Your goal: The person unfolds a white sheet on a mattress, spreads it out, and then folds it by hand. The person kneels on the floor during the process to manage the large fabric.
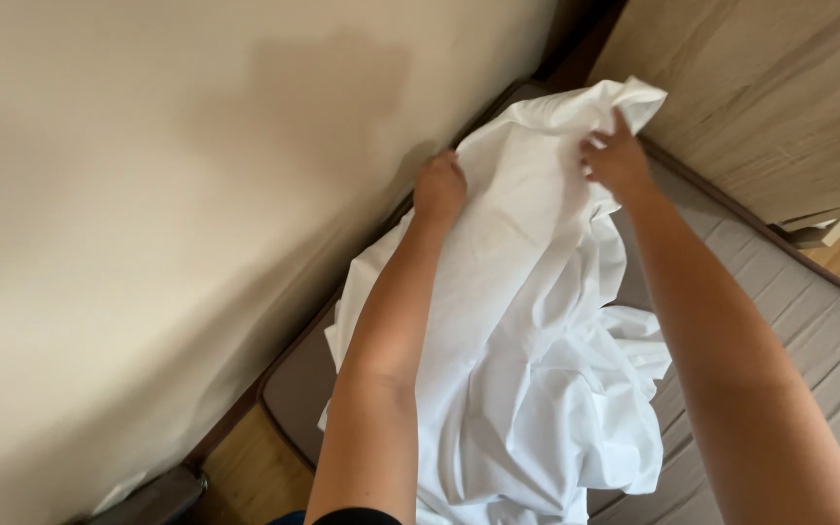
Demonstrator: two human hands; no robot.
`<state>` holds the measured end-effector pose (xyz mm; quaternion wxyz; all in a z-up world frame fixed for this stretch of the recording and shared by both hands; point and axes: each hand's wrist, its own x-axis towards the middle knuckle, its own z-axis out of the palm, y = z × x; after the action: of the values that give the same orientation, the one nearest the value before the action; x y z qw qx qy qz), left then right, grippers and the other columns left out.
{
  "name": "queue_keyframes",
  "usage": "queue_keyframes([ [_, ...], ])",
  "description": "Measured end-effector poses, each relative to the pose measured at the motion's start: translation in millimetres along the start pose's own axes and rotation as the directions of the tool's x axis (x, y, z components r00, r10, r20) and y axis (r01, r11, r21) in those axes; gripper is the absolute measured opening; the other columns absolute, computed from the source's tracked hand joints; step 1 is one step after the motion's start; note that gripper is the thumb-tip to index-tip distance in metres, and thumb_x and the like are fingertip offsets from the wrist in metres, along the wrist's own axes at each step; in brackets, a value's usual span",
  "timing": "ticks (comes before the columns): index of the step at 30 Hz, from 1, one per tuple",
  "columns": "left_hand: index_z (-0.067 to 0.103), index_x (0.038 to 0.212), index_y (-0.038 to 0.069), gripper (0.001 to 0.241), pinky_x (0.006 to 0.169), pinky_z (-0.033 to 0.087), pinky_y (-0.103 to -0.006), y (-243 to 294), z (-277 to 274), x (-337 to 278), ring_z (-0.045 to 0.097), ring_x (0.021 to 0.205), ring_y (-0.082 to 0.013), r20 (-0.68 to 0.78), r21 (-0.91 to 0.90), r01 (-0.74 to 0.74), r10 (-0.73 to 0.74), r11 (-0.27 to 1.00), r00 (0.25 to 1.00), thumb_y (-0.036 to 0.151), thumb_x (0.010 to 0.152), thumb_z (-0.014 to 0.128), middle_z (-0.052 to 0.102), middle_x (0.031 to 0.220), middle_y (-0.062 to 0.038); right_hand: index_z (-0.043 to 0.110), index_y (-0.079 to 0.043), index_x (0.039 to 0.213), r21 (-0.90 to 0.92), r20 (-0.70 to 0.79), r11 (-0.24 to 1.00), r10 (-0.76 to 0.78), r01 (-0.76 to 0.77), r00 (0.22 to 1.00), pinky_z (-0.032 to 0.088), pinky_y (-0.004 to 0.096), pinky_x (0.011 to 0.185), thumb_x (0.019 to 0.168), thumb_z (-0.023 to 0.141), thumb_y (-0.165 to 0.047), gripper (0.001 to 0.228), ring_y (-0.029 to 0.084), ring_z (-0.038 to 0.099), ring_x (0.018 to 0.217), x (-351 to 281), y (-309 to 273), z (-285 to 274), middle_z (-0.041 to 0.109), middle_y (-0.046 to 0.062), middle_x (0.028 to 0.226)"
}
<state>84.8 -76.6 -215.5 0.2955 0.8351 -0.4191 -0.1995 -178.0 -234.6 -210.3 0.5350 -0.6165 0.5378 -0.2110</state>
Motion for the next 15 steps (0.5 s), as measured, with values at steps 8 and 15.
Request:
queue_keyframes([
  [8, 0.064, 0.132, 0.006, 0.042, 0.091, 0.057, -0.0541, -159, -1, -49, 0.070, 0.110, -0.0362, 0.188, 0.272, 0.379, -0.435, 0.885, 0.881, 0.028, 0.102, 0.045, 0.069, 0.118, -0.021, 0.067, -0.018, 0.120, -0.512, 0.111, 0.855, 0.156, -0.078, 0.981, 0.055, 0.047, 0.098, 0.084, 0.059, -0.087, 0.078, 0.037, 0.067, 0.117, -94, -32, 137, 0.074, 0.015, 0.116],
  [15, 0.068, 0.126, -0.005, 0.042, 0.093, 0.057, -0.0528, -153, -50, -102, 0.068, 0.113, -0.0420, 0.329, 0.235, 0.421, -0.479, 0.876, 0.814, 0.019, 0.097, 0.049, 0.070, 0.121, -0.028, 0.074, -0.013, 0.123, -0.791, 0.340, 0.604, 0.301, 0.098, 0.891, 0.058, 0.048, 0.089, 0.087, 0.064, -0.057, 0.057, 0.035, 0.072, 0.111, -111, 36, 218, 0.076, 0.015, 0.112],
])
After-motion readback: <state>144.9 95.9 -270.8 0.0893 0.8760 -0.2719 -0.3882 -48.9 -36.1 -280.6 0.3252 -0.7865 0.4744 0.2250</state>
